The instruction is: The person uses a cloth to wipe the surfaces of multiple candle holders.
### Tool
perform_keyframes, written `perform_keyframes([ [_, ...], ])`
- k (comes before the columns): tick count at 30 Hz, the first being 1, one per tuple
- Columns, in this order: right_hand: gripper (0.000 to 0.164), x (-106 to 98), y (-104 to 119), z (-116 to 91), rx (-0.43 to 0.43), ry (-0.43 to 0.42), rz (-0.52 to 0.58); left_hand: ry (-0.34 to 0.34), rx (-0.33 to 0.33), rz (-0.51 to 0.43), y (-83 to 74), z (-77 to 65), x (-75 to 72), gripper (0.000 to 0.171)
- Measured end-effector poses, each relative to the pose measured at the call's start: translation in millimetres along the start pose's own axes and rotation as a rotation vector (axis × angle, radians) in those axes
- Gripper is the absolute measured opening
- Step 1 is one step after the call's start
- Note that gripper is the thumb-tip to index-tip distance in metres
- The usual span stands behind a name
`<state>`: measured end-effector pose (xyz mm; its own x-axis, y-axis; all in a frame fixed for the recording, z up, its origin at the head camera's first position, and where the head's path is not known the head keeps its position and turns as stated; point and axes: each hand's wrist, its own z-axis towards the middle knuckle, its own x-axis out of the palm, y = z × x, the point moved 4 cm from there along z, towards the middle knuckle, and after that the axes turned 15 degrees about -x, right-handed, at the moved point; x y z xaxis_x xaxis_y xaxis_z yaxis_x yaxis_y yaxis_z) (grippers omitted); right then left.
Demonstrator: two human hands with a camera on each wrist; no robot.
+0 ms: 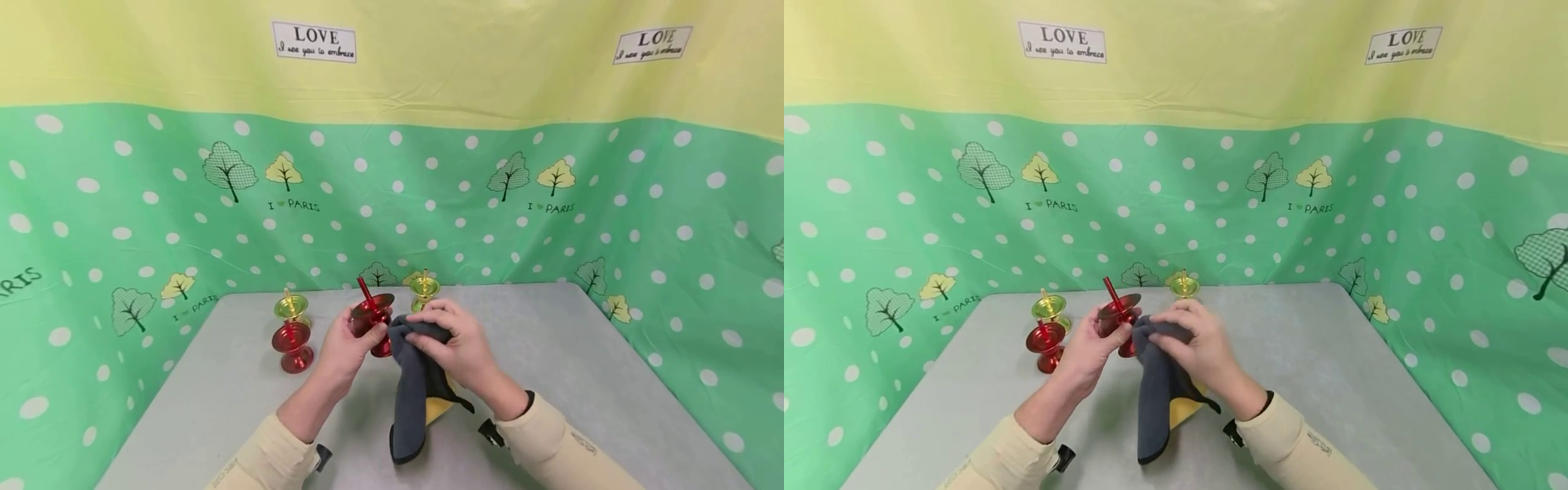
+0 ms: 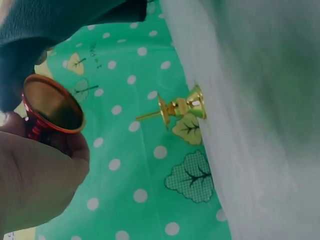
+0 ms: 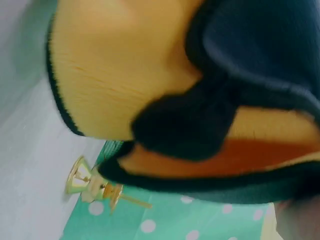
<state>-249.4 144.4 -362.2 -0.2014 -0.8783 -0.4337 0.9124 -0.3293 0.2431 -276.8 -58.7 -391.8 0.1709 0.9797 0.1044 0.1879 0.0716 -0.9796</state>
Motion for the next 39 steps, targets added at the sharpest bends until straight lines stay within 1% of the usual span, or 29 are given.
perform_keyframes([
  [1, 0.032, 1, 1, -1, 0.021, 0.025, 0.022, -0.013, 0.012, 0.004, -0.6, -0.1, 0.7, 0.050],
  [2, 0.031, 2, 1, -1, 0.042, 0.050, 0.039, -0.011, 0.020, 0.006, -1.3, -0.4, 2.0, 0.050],
  [5, 0.028, 3, -3, -2, 0.153, 0.100, 0.037, 0.015, 0.026, 0.034, -1.3, -2.5, 5.2, 0.051],
  [9, 0.024, -2, -27, -10, 0.350, 0.120, -0.039, 0.101, 0.012, 0.069, -0.7, -6.7, 8.2, 0.055],
  [11, 0.024, -5, -39, -17, 0.418, 0.110, -0.053, 0.117, 0.010, 0.090, -1.4, -6.8, 8.2, 0.057],
  [12, 0.024, -7, -43, -21, 0.434, 0.096, -0.045, 0.116, 0.013, 0.101, -2.0, -6.5, 8.2, 0.058],
  [13, 0.024, -9, -45, -25, 0.437, 0.077, -0.028, 0.102, 0.018, 0.114, -2.4, -5.6, 7.8, 0.058],
  [15, 0.024, -12, -42, -27, 0.409, 0.035, 0.023, 0.053, 0.023, 0.137, -2.3, -3.2, 6.0, 0.058],
  [16, 0.024, -13, -38, -27, 0.379, 0.028, 0.059, 0.030, 0.025, 0.146, -2.1, -2.0, 4.9, 0.058],
  [18, 0.026, -11, -30, -23, 0.295, 0.042, 0.120, 0.022, 0.027, 0.143, -2.0, -0.8, 3.8, 0.057],
  [20, 0.026, -9, -22, -17, 0.228, 0.074, 0.156, 0.059, 0.019, 0.126, -1.9, -1.1, 4.0, 0.059],
  [21, 0.027, -7, -20, -15, 0.206, 0.089, 0.164, 0.092, 0.019, 0.119, -2.4, -2.0, 4.7, 0.059],
  [23, 0.026, -7, -21, -12, 0.204, 0.118, 0.131, 0.177, 0.015, 0.101, -3.3, -3.9, 6.6, 0.060],
  [25, 0.025, -7, -26, -10, 0.245, 0.136, 0.088, 0.251, 0.017, 0.095, -4.6, -5.2, 8.2, 0.063],
  [27, 0.023, -9, -33, -12, 0.323, 0.141, 0.087, 0.286, 0.024, 0.092, -6.4, -5.9, 8.5, 0.065],
  [29, 0.022, -10, -38, -15, 0.384, 0.133, 0.134, 0.271, 0.017, 0.085, -6.5, -5.3, 7.6, 0.063],
  [31, 0.022, -11, -40, -19, 0.425, 0.104, 0.200, 0.225, 0.000, 0.068, -6.0, -5.4, 6.5, 0.059],
  [32, 0.022, -12, -40, -20, 0.425, 0.090, 0.223, 0.201, -0.010, 0.057, -5.4, -5.4, 6.2, 0.055],
  [34, 0.022, -12, -36, -22, 0.395, 0.072, 0.240, 0.162, -0.024, 0.036, -3.7, -6.0, 7.3, 0.050],
  [35, 0.023, -11, -33, -22, 0.374, 0.070, 0.235, 0.159, -0.030, 0.030, -2.9, -6.6, 8.9, 0.048],
  [37, 0.023, -10, -27, -20, 0.329, 0.069, 0.208, 0.150, -0.024, 0.039, -2.2, -8.0, 13.5, 0.052],
  [39, 0.024, -8, -20, -18, 0.287, 0.068, 0.179, 0.110, -0.007, 0.059, -2.5, -9.4, 17.8, 0.062],
])
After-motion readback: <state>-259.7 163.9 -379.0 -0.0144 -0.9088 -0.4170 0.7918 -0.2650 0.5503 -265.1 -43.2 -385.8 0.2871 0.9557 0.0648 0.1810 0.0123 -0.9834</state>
